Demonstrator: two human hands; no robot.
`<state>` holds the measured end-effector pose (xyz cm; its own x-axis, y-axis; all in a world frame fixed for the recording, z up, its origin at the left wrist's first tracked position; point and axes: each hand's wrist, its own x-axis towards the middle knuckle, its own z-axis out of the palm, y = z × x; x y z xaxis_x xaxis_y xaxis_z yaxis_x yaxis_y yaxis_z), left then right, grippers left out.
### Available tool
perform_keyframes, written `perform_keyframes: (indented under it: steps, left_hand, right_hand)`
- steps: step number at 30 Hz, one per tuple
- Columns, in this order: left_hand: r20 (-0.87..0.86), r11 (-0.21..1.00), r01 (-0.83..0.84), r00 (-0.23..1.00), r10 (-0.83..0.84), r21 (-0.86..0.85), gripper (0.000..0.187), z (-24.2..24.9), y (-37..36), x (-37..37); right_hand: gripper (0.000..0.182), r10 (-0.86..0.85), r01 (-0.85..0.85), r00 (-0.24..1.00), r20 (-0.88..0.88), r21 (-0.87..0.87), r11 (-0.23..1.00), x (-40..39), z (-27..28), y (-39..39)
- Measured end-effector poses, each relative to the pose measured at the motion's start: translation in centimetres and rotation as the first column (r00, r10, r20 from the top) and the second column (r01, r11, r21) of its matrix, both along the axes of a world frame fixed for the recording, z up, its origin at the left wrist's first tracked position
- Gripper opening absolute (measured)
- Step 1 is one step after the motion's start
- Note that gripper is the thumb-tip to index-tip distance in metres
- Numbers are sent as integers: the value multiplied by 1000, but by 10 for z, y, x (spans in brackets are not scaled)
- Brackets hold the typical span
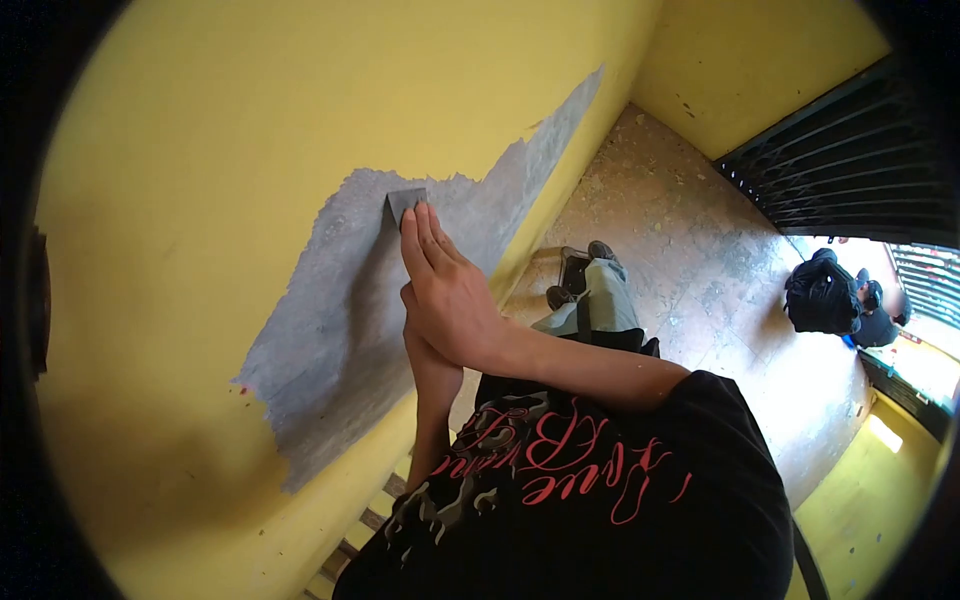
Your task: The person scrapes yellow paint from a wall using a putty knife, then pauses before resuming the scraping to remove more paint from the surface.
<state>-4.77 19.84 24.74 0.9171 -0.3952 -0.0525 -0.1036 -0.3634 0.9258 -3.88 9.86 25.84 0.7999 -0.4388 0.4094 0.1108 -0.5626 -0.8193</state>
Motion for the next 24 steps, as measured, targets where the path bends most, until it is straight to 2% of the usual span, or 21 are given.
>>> perform_keyframes:
  steps: [1,2,4,8,10,12,15,17,18,20,21,22,24]
  left_hand:
    - [6,998,-70,998,70,-5,36,-2,-3,0]
    - [-2,998,-67,998,67,-1,36,-1,-2,3]
    - [-131,998,47,990,-51,-38,47,3,0,13]
    - [-25,1000,-12,1000,12,11,43,10,-4,3]
    - [-136,1000,9,991,-13,-30,42,12,-5,12]
    - [-93,996,46,994,-53,-70,43,10,-5,8]
    - [-13,999,-32,999,32,-42,45,15,-3,1]
    - [-162,983,-71,986,44,-170,45,28,-5,7]
    - [-166,983,-79,985,51,-168,45,31,-4,10]
    - [-145,997,34,988,-44,-70,44,37,-6,22]
    - [-68,999,7,998,-10,-45,43,40,-11,13]
    - [-60,999,15,998,-18,-44,43,41,-10,11]
    - [-159,990,-21,987,-1,-138,46,38,-7,8]
  right_hand:
    - [64,31,-31,1000,-5,-19,999,-1,-1,-2]
    - [64,27,-27,1000,-13,-15,1000,0,-1,-2]
    - [65,-34,35,999,-32,31,999,7,2,-2]
    - [66,25,-25,999,-29,-14,1000,0,2,-3]
    - [67,17,-16,1000,-22,69,997,5,4,-10]
    - [67,9,-8,1000,-22,42,999,3,5,-5]
    - [67,31,-31,1000,-4,9,999,-1,9,-1]
    - [67,63,-63,998,-1,-9,998,1,16,-5]
    - [67,7,-7,1000,-3,57,998,8,22,-8]
    - [66,-44,43,999,7,119,992,10,26,-9]
    - [66,-18,17,1000,22,43,999,3,25,-8]
    - [66,2,-1,999,34,-34,999,1,25,-9]
    - [65,7,-6,999,35,-35,999,4,28,-13]
